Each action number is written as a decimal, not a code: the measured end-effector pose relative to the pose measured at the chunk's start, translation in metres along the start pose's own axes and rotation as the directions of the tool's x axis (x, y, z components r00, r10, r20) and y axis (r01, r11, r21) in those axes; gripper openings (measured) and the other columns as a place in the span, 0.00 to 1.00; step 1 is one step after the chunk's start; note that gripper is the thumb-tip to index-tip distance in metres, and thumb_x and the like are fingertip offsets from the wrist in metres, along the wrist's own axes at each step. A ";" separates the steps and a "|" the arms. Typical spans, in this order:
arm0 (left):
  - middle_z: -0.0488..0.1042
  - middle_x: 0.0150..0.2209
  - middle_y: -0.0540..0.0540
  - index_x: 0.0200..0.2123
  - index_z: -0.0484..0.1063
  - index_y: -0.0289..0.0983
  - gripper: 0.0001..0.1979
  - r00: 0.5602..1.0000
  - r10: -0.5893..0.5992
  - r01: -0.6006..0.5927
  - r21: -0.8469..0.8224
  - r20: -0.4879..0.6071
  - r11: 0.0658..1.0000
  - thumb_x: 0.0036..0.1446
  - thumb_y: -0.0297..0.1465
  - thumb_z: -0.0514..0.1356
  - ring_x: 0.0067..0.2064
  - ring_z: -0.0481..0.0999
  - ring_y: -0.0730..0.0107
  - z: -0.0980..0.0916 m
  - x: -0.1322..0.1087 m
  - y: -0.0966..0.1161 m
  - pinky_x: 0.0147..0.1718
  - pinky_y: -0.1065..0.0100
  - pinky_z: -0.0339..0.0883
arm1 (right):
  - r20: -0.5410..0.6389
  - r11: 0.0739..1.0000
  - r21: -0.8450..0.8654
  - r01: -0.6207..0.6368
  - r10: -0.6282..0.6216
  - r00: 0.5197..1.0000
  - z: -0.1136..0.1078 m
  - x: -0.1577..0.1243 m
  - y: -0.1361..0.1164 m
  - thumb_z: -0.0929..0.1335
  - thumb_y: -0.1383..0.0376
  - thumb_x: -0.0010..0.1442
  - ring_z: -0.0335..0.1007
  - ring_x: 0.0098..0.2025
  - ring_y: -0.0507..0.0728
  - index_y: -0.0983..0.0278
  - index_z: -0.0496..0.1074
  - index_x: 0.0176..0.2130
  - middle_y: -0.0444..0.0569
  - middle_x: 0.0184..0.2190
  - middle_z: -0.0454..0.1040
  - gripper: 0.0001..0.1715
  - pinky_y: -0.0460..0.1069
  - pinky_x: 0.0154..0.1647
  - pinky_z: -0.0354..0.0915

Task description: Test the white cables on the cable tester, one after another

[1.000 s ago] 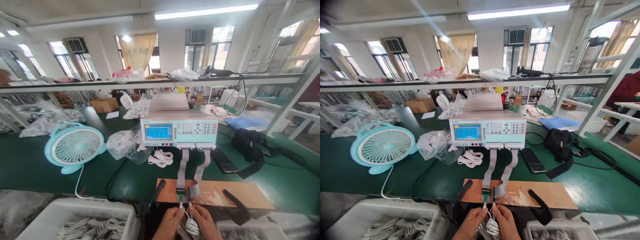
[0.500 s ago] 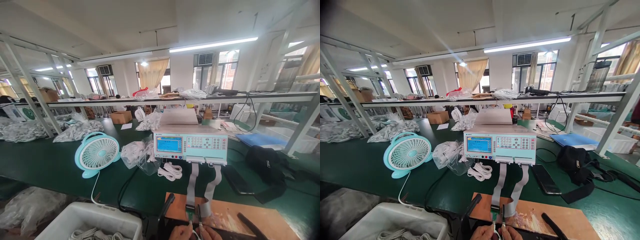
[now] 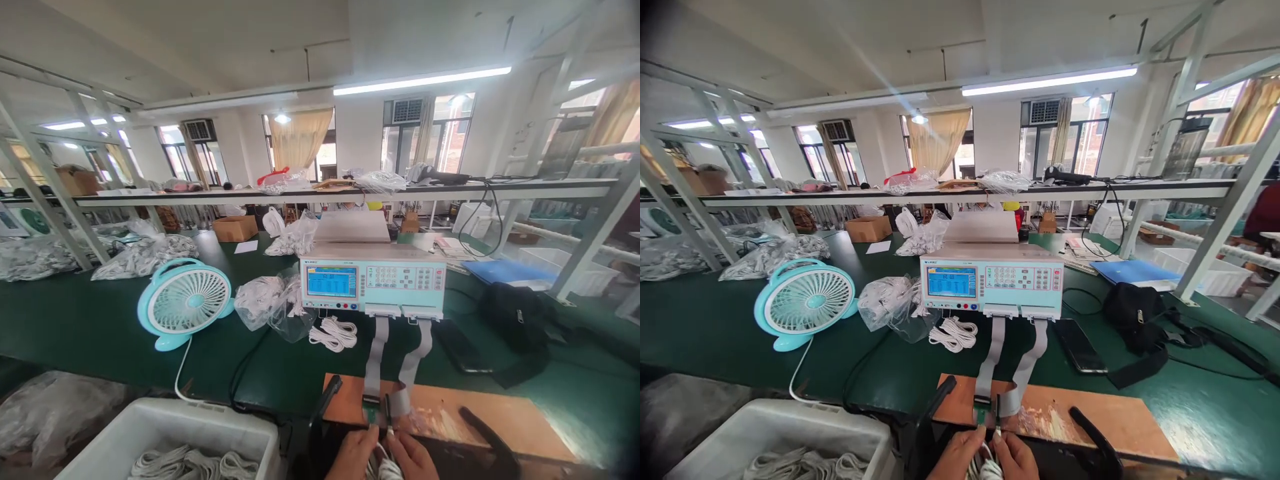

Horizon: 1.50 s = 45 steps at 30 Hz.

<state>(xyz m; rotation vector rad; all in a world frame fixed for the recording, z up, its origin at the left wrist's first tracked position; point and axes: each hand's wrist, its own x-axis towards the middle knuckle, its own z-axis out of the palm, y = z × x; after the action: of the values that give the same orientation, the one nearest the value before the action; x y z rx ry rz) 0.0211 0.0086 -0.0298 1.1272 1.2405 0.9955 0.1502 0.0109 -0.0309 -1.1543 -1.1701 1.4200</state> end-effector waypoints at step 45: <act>0.63 0.16 0.56 0.22 0.63 0.35 0.15 0.983 -0.076 0.066 -0.068 -0.166 0.996 0.45 0.39 0.62 0.17 0.61 0.80 0.021 -0.036 0.009 0.14 0.78 0.56 | -0.012 0.925 -0.345 0.160 -0.175 0.985 -0.019 -0.028 -0.008 0.60 0.61 0.57 0.52 0.24 0.50 0.63 0.61 0.26 0.39 0.20 0.58 0.11 0.44 0.25 0.52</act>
<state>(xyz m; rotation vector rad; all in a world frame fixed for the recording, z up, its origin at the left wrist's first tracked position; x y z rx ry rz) 0.0393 -0.0271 -0.0142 0.9591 1.3656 1.0857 0.1736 -0.0133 -0.0220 -1.2796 -1.4898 1.0817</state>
